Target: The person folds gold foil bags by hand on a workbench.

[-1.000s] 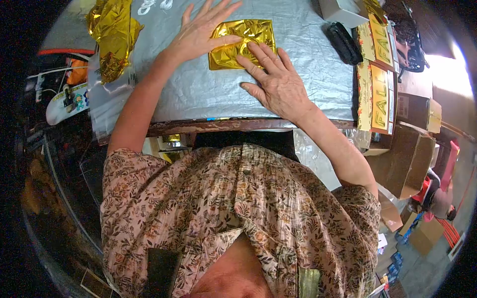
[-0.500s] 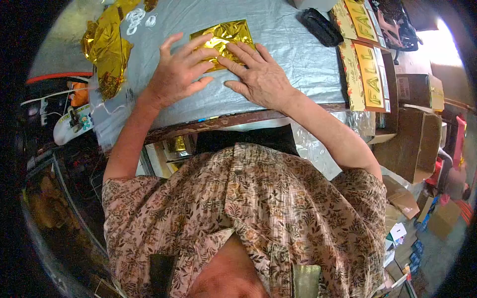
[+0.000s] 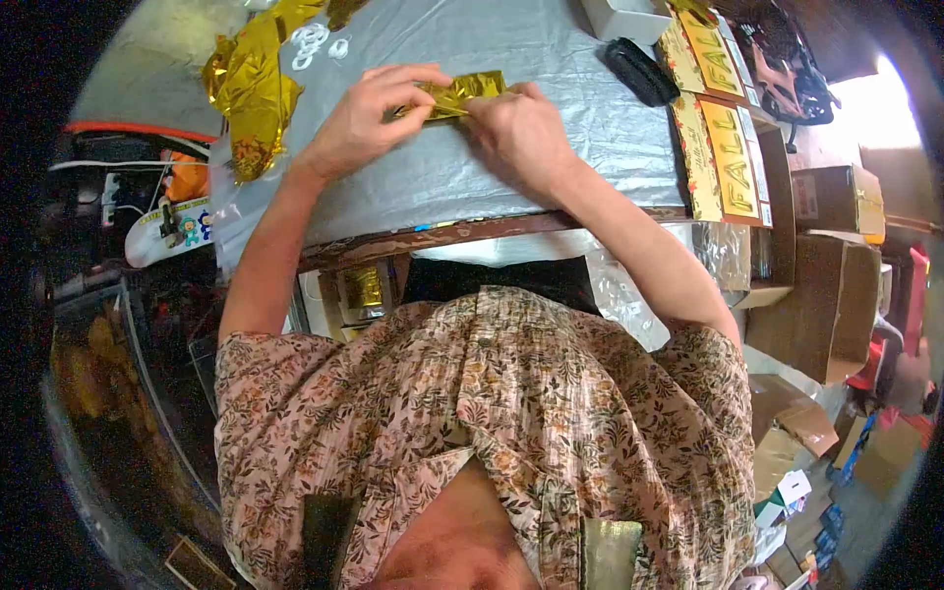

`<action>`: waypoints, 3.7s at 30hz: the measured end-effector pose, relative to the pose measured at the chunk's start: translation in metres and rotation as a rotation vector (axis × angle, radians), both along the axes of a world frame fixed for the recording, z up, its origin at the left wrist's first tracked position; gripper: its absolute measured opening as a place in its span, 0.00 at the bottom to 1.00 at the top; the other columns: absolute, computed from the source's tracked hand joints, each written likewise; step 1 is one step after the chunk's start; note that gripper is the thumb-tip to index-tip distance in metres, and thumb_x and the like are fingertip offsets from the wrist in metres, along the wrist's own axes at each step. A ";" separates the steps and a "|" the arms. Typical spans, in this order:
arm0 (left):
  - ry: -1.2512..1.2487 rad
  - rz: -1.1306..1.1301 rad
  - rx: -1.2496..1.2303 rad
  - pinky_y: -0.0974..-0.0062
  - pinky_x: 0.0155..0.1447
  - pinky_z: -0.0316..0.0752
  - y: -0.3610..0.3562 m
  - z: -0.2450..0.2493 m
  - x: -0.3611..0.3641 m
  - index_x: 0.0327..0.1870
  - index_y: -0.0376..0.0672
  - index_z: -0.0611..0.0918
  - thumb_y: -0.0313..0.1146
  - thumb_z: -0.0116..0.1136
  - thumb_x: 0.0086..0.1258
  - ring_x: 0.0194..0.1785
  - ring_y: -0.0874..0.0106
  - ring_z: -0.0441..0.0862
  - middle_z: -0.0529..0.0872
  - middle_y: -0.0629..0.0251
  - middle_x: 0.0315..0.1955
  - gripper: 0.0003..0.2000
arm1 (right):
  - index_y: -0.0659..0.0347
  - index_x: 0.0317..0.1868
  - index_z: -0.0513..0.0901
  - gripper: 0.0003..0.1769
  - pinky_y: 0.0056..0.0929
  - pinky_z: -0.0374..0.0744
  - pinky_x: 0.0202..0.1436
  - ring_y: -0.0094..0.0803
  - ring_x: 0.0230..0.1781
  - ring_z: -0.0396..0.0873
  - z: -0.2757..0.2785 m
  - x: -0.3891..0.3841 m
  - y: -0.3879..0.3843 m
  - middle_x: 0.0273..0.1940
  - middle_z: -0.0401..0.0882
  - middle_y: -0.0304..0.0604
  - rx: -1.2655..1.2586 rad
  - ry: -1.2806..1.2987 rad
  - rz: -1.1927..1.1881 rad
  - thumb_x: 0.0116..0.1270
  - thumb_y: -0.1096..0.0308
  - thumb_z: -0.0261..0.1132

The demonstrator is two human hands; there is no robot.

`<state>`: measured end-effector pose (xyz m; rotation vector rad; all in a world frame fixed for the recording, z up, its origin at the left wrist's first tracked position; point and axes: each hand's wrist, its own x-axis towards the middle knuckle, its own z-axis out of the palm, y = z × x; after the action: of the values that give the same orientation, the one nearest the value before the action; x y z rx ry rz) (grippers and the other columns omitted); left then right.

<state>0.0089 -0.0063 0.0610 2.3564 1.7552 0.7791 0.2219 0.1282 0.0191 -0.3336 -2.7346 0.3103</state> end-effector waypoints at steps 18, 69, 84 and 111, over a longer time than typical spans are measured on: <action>-1.811 0.208 0.011 0.71 0.63 0.80 -0.003 -0.029 0.063 0.61 0.37 0.83 0.37 0.62 0.81 0.56 0.75 0.85 0.88 0.66 0.55 0.15 | 0.68 0.49 0.89 0.15 0.21 0.80 0.45 0.21 0.37 0.85 0.028 0.011 -0.013 0.41 0.91 0.39 -1.642 0.427 -0.113 0.78 0.62 0.68; -1.174 0.252 -0.029 0.79 0.56 0.83 0.001 0.009 0.034 0.52 0.36 0.89 0.31 0.69 0.75 0.51 0.79 0.87 0.91 0.63 0.50 0.10 | 0.68 0.46 0.91 0.15 0.17 0.75 0.29 0.15 0.29 0.80 0.039 0.007 -0.024 0.32 0.88 0.34 -1.008 0.295 -0.184 0.74 0.61 0.73; -1.483 0.477 -0.071 0.82 0.52 0.81 0.023 -0.034 0.002 0.51 0.36 0.88 0.35 0.73 0.72 0.45 0.80 0.86 0.91 0.67 0.43 0.14 | 0.67 0.50 0.91 0.19 0.25 0.83 0.46 0.23 0.40 0.86 0.010 0.001 0.023 0.41 0.91 0.41 -1.227 0.495 -0.183 0.70 0.58 0.75; -1.854 0.486 0.046 0.66 0.58 0.85 0.034 -0.054 0.008 0.53 0.31 0.83 0.33 0.68 0.77 0.51 0.67 0.88 0.89 0.58 0.48 0.14 | 0.66 0.62 0.83 0.21 0.25 0.82 0.53 0.22 0.49 0.85 0.009 0.012 0.015 0.51 0.88 0.40 -1.438 0.665 -0.210 0.78 0.60 0.69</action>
<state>0.0167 0.0275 0.0067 0.3100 1.1206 1.9618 0.2340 0.1430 0.0281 -0.6715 -1.3966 1.8634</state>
